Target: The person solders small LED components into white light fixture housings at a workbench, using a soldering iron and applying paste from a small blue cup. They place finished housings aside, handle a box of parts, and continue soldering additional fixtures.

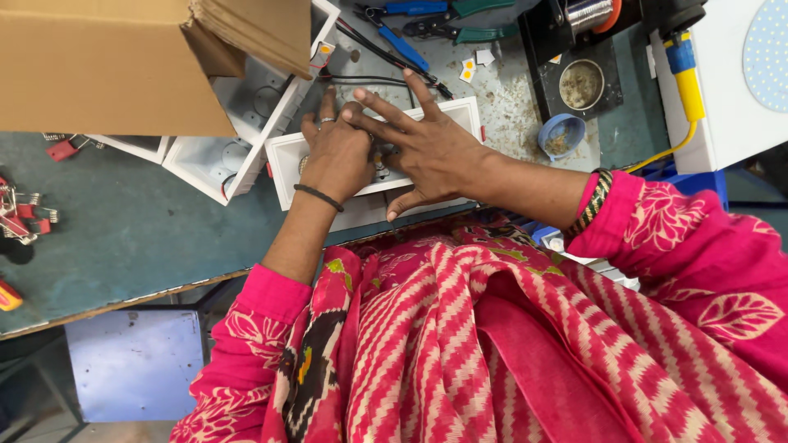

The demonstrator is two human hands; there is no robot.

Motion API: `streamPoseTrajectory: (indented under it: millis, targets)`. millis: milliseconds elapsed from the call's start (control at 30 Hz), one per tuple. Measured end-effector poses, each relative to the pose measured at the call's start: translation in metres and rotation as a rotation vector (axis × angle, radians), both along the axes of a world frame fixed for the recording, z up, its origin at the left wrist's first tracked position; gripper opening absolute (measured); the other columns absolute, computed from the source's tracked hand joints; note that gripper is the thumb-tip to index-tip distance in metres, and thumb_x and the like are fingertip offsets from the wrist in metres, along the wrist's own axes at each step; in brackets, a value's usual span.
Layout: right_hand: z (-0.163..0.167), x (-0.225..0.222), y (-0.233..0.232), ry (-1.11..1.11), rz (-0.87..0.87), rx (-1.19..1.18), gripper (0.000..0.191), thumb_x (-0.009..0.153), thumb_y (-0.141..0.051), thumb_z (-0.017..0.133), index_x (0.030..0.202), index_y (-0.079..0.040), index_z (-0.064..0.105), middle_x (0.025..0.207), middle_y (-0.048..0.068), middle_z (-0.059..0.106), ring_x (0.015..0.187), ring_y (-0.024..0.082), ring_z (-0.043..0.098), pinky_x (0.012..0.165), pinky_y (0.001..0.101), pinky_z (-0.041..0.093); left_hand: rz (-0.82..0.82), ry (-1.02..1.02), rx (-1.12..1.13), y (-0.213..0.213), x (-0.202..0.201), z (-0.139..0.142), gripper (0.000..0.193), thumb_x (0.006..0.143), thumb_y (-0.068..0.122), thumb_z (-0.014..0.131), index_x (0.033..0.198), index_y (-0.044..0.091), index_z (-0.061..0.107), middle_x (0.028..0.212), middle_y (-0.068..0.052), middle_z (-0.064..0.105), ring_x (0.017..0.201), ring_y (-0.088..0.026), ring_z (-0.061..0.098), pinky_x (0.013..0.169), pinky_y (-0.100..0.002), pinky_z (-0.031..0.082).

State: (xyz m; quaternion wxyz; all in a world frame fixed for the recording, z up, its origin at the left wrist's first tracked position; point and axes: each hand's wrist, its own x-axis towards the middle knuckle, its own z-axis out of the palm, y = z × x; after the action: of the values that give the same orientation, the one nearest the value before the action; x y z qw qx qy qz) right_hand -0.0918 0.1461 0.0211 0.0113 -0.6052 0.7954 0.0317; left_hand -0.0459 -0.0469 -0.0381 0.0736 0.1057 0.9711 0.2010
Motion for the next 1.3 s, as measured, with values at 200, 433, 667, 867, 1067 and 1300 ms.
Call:
streamPoseTrajectory:
  millis: [200, 433, 667, 867, 1067, 1300]
  targets:
    - [0.002, 0.0, -0.004, 0.024, 0.008, 0.03, 0.107, 0.075, -0.101, 0.038, 0.106, -0.009, 0.082, 0.173, 0.01, 0.023, 0.159, 0.03, 0.001, 0.117, 0.0699, -0.008, -0.004, 0.013, -0.001, -0.002, 0.001, -0.008, 0.048, 0.067, 0.012, 0.078, 0.115, 0.008, 0.077, 0.146, -0.022, 0.051, 0.146, -0.051, 0.028, 0.107, -0.07, 0.023]
    - [-0.001, 0.001, -0.003, 0.062, 0.016, -0.012, 0.105, 0.075, -0.101, 0.04, 0.111, -0.01, 0.082, 0.173, 0.01, 0.024, 0.161, 0.03, 0.0, 0.118, 0.0699, -0.009, 0.012, 0.067, 0.05, -0.001, 0.002, -0.006, 0.063, 0.065, 0.01, 0.076, 0.127, 0.005, 0.074, 0.144, -0.023, 0.052, 0.144, -0.052, 0.028, 0.105, -0.072, 0.024]
    - [-0.005, 0.0, 0.013, -0.173, -0.076, -0.04, 0.092, 0.078, -0.091, 0.05, 0.126, -0.017, 0.076, 0.173, 0.013, 0.019, 0.16, 0.035, -0.003, 0.116, 0.0729, -0.008, 0.007, -0.035, -0.053, 0.002, 0.001, 0.001, 0.028, 0.062, 0.014, 0.079, 0.09, 0.007, 0.082, 0.142, -0.022, 0.052, 0.147, -0.05, 0.026, 0.107, -0.071, 0.024]
    - [-0.013, 0.001, 0.008, -0.145, -0.052, -0.095, 0.096, 0.078, -0.092, 0.049, 0.138, -0.021, 0.07, 0.174, 0.01, 0.019, 0.16, 0.034, -0.003, 0.116, 0.0737, -0.009, 0.006, 0.006, -0.082, 0.003, 0.0, -0.004, 0.042, 0.065, 0.017, 0.082, 0.105, 0.005, 0.079, 0.142, -0.02, 0.053, 0.146, -0.05, 0.026, 0.104, -0.072, 0.025]
    - [-0.009, 0.002, 0.009, -0.119, -0.05, -0.018, 0.098, 0.078, -0.096, 0.046, 0.131, -0.017, 0.074, 0.175, 0.008, 0.016, 0.159, 0.034, -0.002, 0.115, 0.0737, -0.008, 0.002, -0.03, -0.071, 0.004, 0.001, -0.002, 0.042, 0.071, 0.018, 0.08, 0.111, 0.006, 0.077, 0.14, -0.019, 0.051, 0.147, -0.049, 0.026, 0.102, -0.073, 0.027]
    - [-0.017, 0.005, 0.007, -0.066, -0.032, -0.172, 0.098, 0.076, -0.095, 0.048, 0.129, -0.017, 0.076, 0.175, 0.007, 0.015, 0.16, 0.031, -0.003, 0.117, 0.0749, -0.006, -0.004, -0.058, -0.102, 0.003, 0.0, 0.002, 0.051, 0.071, 0.02, 0.079, 0.119, 0.006, 0.073, 0.145, -0.02, 0.048, 0.145, -0.051, 0.025, 0.101, -0.075, 0.026]
